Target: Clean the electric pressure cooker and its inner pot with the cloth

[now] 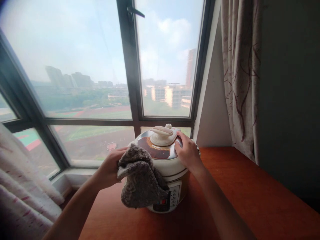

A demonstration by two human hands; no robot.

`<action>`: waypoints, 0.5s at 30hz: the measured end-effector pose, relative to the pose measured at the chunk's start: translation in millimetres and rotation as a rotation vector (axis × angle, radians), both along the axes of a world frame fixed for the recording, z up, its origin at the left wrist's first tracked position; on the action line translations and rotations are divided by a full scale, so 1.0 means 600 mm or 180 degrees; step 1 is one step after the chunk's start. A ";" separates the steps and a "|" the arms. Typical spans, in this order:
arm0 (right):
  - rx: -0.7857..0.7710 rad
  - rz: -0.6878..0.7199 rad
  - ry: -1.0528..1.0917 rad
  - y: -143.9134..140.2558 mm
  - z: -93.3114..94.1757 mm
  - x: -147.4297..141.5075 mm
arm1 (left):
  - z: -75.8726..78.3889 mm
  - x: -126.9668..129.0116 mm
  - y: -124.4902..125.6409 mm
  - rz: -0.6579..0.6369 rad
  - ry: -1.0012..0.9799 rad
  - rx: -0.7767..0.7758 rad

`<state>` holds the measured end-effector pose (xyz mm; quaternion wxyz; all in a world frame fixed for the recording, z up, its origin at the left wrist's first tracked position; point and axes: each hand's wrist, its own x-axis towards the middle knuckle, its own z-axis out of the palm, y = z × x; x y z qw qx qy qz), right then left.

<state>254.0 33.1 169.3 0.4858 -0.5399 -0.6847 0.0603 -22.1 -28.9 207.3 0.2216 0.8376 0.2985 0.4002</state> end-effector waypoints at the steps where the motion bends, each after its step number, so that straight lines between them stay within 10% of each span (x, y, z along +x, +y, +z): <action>1: -0.0006 -0.0007 0.0000 0.000 0.000 0.000 | 0.002 0.007 -0.001 -0.0069 0.0070 0.0087; 5: -0.0041 -0.0016 0.0022 -0.002 -0.001 0.001 | 0.002 0.001 0.027 0.0616 0.0111 0.0252; 15: -0.0067 0.0013 -0.0015 -0.008 0.004 0.000 | 0.018 -0.137 0.123 0.3971 0.0195 0.0493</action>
